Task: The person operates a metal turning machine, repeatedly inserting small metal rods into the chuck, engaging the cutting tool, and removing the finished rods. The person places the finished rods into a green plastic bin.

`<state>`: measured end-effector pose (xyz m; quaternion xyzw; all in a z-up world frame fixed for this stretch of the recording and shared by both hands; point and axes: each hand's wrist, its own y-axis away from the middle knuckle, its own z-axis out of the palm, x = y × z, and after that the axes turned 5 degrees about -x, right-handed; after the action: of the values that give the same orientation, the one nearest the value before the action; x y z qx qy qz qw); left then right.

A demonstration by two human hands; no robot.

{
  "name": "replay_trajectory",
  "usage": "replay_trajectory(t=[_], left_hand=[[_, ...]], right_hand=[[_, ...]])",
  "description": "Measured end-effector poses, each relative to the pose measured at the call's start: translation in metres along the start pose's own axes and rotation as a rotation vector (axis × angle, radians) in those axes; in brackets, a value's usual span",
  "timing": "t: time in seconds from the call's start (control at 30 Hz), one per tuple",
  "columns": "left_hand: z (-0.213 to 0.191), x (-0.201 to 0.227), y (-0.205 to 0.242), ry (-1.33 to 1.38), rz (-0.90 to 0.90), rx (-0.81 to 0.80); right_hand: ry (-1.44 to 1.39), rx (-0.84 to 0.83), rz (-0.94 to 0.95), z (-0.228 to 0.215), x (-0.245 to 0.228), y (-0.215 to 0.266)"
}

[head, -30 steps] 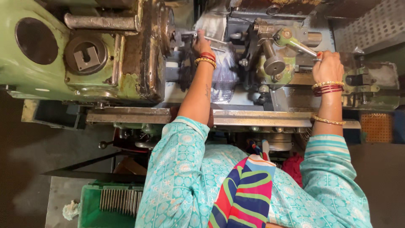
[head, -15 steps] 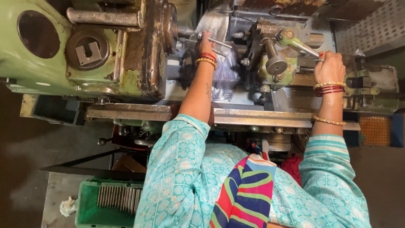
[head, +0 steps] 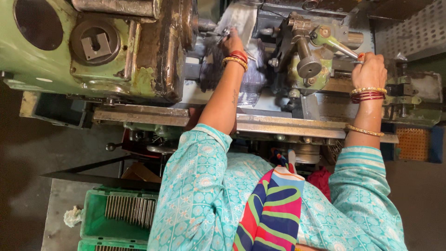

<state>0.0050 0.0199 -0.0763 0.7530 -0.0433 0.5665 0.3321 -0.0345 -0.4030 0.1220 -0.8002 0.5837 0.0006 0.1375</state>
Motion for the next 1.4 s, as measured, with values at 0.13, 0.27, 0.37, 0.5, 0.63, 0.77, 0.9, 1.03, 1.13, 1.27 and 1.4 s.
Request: replay_trajectory(t=[0.13,0.27,0.37,0.5,0.63,0.77,0.9,1.03,1.13,1.27,1.4], left_hand=[[-0.029,0.011,-0.004,-0.068,0.047,-0.006],[-0.031,0.020,0.001,0.248,-0.056,-0.085],[-0.027,0.021,0.000,0.455,-0.050,-0.101],[-0.019,0.015,-0.009,0.190,0.041,0.018],[-0.006,0.008,-0.019,0.531,-0.003,-0.044],[0.003,0.008,-0.030,0.850,-0.120,-0.219],[-0.002,0.001,-0.038,0.848,-0.127,-0.294],[-0.003,0.008,-0.045,0.912,-0.147,-0.337],[-0.005,0.001,-0.045,0.953,-0.153,-0.336],[-0.003,0.004,-0.046,0.911,-0.144,-0.315],[-0.005,0.004,-0.042,0.916,-0.150,-0.308]], right_hand=[[-0.009,-0.003,0.016,0.000,-0.002,-0.002],[-0.003,0.002,0.019,0.002,0.001,0.000],[-0.008,0.014,0.005,0.004,0.003,-0.001],[-0.006,0.009,0.004,0.005,0.004,-0.002],[-0.021,-0.005,0.000,0.006,0.006,-0.002],[-0.023,-0.028,-0.010,0.001,0.010,-0.008],[-0.020,0.013,-0.011,-0.003,0.000,0.000],[-0.038,-0.076,0.187,-0.003,-0.033,0.023],[-0.010,-0.038,0.183,-0.004,-0.046,0.035],[-0.045,0.009,0.134,-0.009,-0.049,0.038],[-0.007,-0.010,0.084,-0.011,-0.045,0.038]])
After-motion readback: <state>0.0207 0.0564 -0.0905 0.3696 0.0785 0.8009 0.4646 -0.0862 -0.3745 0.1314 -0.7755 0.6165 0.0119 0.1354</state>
